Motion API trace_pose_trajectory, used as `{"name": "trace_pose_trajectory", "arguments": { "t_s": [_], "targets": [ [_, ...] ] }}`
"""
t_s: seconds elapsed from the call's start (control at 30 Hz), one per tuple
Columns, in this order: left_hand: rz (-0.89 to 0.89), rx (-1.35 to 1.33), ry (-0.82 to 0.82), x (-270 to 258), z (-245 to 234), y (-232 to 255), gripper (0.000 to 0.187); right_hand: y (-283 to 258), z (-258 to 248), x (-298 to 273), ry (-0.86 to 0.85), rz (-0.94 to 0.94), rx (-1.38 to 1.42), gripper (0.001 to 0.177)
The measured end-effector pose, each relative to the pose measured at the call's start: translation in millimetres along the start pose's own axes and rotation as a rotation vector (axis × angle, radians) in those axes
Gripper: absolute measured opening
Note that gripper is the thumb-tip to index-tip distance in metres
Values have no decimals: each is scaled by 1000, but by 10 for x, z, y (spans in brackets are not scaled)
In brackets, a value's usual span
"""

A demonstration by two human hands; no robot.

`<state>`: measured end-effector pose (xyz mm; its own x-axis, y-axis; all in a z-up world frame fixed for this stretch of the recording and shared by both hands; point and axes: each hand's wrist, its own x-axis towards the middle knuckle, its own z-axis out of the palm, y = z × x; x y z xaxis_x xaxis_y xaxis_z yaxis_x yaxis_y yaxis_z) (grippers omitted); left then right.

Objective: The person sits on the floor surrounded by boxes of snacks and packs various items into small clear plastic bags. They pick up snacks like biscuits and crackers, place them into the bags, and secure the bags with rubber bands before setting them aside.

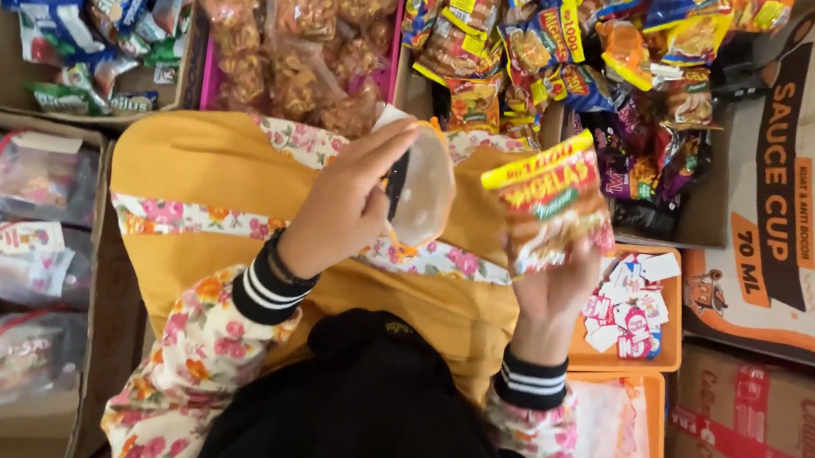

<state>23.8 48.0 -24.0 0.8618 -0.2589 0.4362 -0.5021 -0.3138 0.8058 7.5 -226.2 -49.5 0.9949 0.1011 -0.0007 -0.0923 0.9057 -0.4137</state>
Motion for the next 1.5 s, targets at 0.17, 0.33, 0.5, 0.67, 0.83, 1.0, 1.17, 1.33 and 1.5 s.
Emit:
{"name": "trace_pose_trajectory", "arguments": {
  "t_s": [0.17, 0.33, 0.5, 0.67, 0.83, 1.0, 1.17, 1.33, 1.5],
  "targets": [
    [41, -60, 17, -135, 200, 173, 75, 145, -337, -513, 74, -91, -542, 48],
    [89, -30, 2, -256, 253, 324, 75, 398, 273, -570, 142, -164, -1033, 34],
    [191, 140, -28, -327, 365, 320, 80, 488, 13, -612, 184, -209, -1634, 32],
    [255, 160, -87, -483, 574, 430, 60, 766, -28, -507, 188, -119, -1460, 18],
    [299, 85, -26, -621, 558, 378, 56, 1071, -304, -465, 167, 181, -758, 19],
    [260, 43, -30, -672, 423, 177, 69, 1231, 266, -386, 65, 229, -913, 44],
    [179, 56, 1, -661, 254, 22, 72, 1229, 701, -493, -70, 189, -1058, 63],
    [143, -81, 38, -651, 168, -61, 75, 1246, 595, -467, 5, 304, -785, 63],
    [96, -141, 27, -551, -115, -136, 80, 926, 927, -418, -136, 28, -1182, 49]
  ]
}}
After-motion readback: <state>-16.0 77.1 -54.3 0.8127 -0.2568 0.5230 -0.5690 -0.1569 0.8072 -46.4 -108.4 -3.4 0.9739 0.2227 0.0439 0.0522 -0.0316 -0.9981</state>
